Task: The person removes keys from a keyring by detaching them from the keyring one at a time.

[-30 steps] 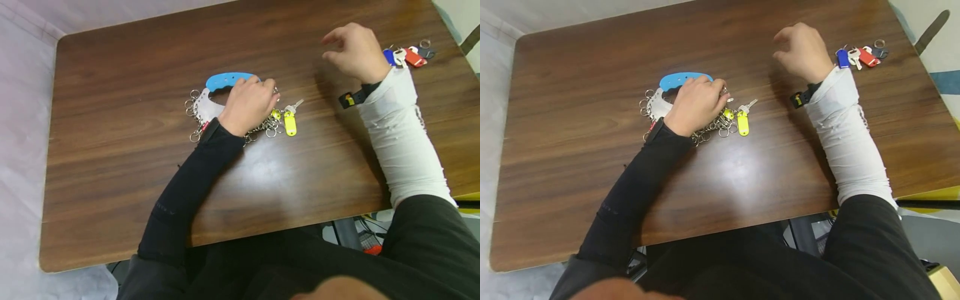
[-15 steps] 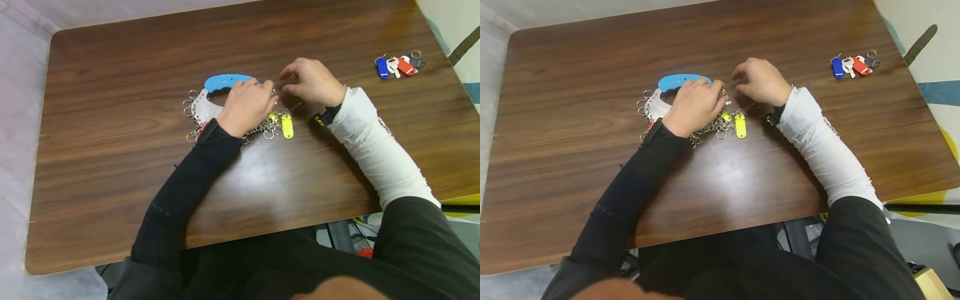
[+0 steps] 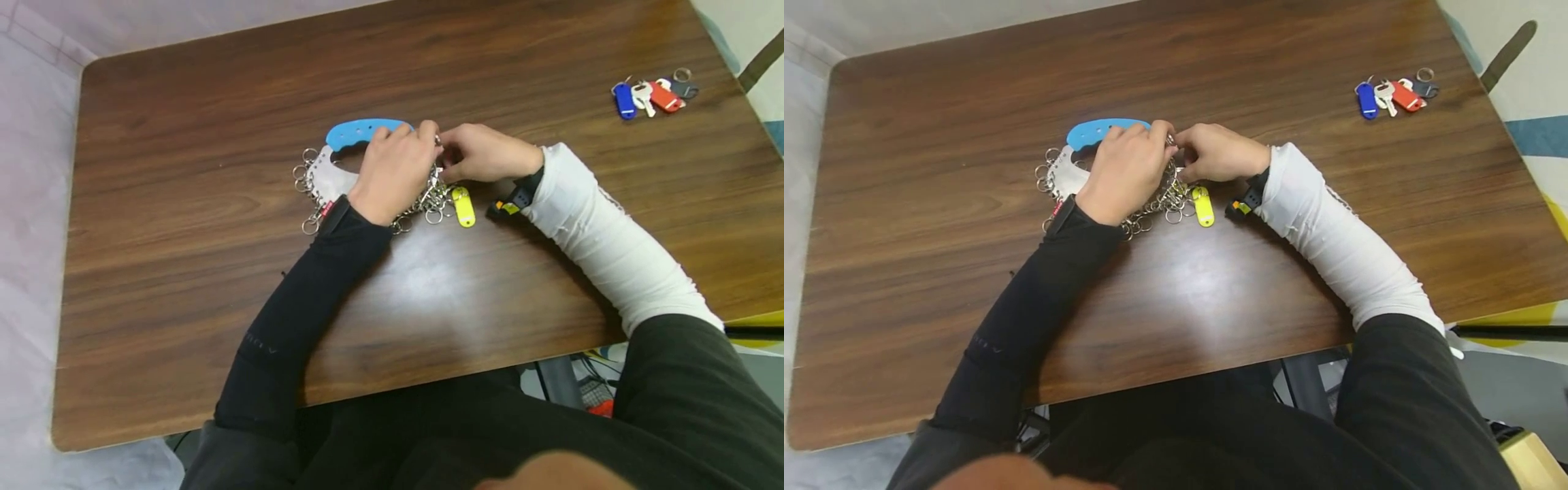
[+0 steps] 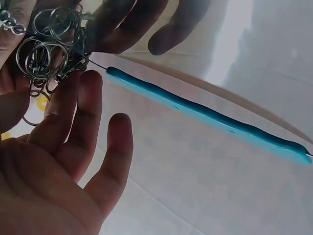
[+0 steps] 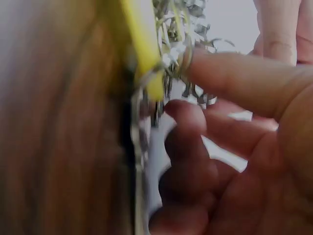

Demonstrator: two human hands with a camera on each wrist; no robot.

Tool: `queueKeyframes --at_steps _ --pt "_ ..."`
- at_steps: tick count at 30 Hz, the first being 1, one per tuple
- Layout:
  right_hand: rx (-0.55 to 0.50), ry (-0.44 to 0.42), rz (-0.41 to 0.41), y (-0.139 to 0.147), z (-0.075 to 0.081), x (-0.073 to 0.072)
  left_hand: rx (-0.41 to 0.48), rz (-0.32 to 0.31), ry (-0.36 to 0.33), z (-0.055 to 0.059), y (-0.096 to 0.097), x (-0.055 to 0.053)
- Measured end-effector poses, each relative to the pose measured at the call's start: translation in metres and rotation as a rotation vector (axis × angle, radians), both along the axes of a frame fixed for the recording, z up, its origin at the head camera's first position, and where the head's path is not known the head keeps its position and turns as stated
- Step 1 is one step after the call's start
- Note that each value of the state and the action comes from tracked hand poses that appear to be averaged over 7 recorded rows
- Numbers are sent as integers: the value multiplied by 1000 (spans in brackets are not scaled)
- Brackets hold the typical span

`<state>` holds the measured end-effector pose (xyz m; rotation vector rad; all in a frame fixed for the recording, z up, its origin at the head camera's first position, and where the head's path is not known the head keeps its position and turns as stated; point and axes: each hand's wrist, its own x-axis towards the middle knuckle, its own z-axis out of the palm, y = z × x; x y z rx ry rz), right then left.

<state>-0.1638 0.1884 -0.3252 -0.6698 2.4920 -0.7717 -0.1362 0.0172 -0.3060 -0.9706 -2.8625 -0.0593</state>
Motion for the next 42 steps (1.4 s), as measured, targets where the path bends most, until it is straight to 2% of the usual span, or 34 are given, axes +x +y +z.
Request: queueKeyframes --at_steps 4,12,17,21,24,31,34,37,42 --pt "-33 -41 -8 0 -4 -1 25 2 17 0 0 0" --pt "-41 -65 11 0 -4 -2 93 -21 99 2 1 1" --pt "-79 -79 29 -1 -6 0 136 10 129 4 1 1" --pt "-156 -97 23 -1 -9 0 162 34 160 5 1 0" --pt "-192 -104 -17 0 -11 -1 164 50 138 5 1 0" --pt "-141 -110 -113 10 -3 -5 153 84 47 7 0 -2" --pt "-182 -145 -157 14 0 -7 146 81 44 5 0 -2" --pt "-238 -216 -177 16 -1 -9 123 85 32 3 0 -3" --pt "-340 -281 -288 25 -1 -12 29 89 -79 4 -1 -4"
